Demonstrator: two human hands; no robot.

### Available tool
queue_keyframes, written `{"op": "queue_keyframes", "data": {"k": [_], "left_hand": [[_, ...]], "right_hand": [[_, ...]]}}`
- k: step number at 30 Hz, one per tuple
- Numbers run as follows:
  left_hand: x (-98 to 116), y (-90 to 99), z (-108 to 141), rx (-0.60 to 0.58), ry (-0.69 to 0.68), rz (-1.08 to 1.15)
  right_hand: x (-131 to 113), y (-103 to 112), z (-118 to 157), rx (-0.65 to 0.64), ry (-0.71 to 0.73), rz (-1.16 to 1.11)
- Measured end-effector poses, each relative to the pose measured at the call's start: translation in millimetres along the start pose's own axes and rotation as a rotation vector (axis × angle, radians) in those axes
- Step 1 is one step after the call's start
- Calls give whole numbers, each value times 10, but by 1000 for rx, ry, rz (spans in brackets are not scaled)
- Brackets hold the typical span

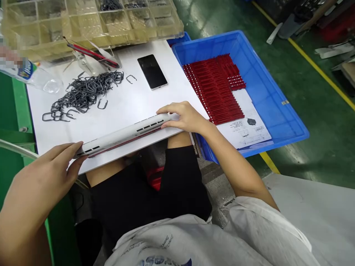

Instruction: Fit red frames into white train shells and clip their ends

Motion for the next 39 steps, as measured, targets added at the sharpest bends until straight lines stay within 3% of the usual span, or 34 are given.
{"op": "queue_keyframes", "data": {"k": [12,18,21,26,29,31,34,36,39], "left_hand": [[17,-73,-90,4,-82,8],[11,-140,-61,-30,-93,-12],[15,-135,-14,10,-99,-8],[-32,-189,18,28,-115,53],[-16,-259,4,17,-124,187],[61,-297,6,44,-162,355],[192,-408,38,71,-202,608],[249,-520,81,74,-209,682],[192,-666,165,163,-129,717]], "right_hand": [[208,-66,11,-107,-34,61],[200,-107,20,-75,27,137],[230,-130,50,-85,-4,177],[47,-174,47,-152,-83,351],[-274,-363,-113,-165,-106,581],[-545,-626,-303,-195,-9,636],[-847,-1099,-598,-349,170,608],[-917,-1308,-742,-453,214,613],[-906,-1378,-853,-527,217,620]]}}
Point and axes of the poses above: each hand's wrist, its own z-axis away from the middle knuckle, its own y-axis out of the back of the hand, x = y × z, the point moved 7 cm from there along -z, towards the middle knuckle, and after that the axes turned 9 degrees about -x, right-handed, at the moved point
